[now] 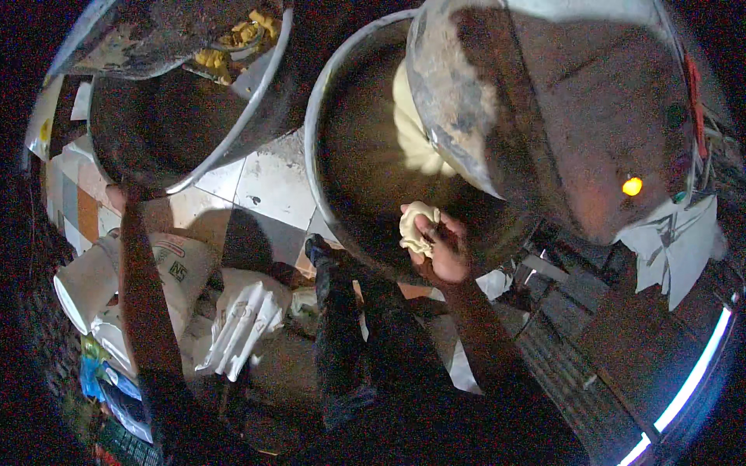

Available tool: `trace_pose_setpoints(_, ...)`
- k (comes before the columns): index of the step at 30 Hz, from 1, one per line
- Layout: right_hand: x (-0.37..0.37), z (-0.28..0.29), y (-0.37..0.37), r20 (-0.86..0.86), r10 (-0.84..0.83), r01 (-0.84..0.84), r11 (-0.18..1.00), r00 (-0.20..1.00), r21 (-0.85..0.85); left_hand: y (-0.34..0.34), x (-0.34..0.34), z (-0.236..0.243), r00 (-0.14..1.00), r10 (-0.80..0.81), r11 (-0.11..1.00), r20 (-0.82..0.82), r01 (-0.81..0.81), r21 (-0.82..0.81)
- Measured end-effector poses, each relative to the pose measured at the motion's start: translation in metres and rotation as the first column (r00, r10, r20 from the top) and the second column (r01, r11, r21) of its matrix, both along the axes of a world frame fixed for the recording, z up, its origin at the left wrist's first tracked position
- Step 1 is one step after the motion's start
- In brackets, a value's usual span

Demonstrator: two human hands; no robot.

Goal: Checking the consistency of dough in a large industrial mixer.

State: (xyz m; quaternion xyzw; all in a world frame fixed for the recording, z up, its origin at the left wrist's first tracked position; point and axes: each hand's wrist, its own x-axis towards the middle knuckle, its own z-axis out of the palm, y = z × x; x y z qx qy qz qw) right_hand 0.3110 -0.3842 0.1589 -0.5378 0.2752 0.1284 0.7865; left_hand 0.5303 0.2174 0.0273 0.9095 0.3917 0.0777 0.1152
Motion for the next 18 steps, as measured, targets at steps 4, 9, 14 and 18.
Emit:
trace_pose_setpoints(4, -0.017, -0.022, 0.002, -0.203, -0.270, 0.264, 0.963, 0.941, -0.058, -0.004, 0.006, -0.005, 0.989, -0.137, 0.987, 0.052, 0.140, -0.072)
trace_pose_setpoints(9, -0.019, -0.013, 0.005, -0.254, -0.137, 0.214, 0.927, 0.957, 0.307, 0.001, 0.005, 0.005, 0.993, -0.088, 0.993, -0.077, 0.081, -0.085)
trace_pose_setpoints(14, -0.017, -0.017, 0.001, -0.263, 0.143, -0.184, 0.973, 0.954, -0.138, -0.002, 0.005, 0.007, 1.000, 0.026, 0.992, 0.007, -0.025, -0.126)
trace_pose_setpoints(18, -0.014, -0.032, 0.002, -0.359, 0.076, -0.182, 0.945, 0.930, -0.272, -0.012, 0.003, 0.004, 0.999, 0.050, 0.987, -0.007, -0.051, -0.150)
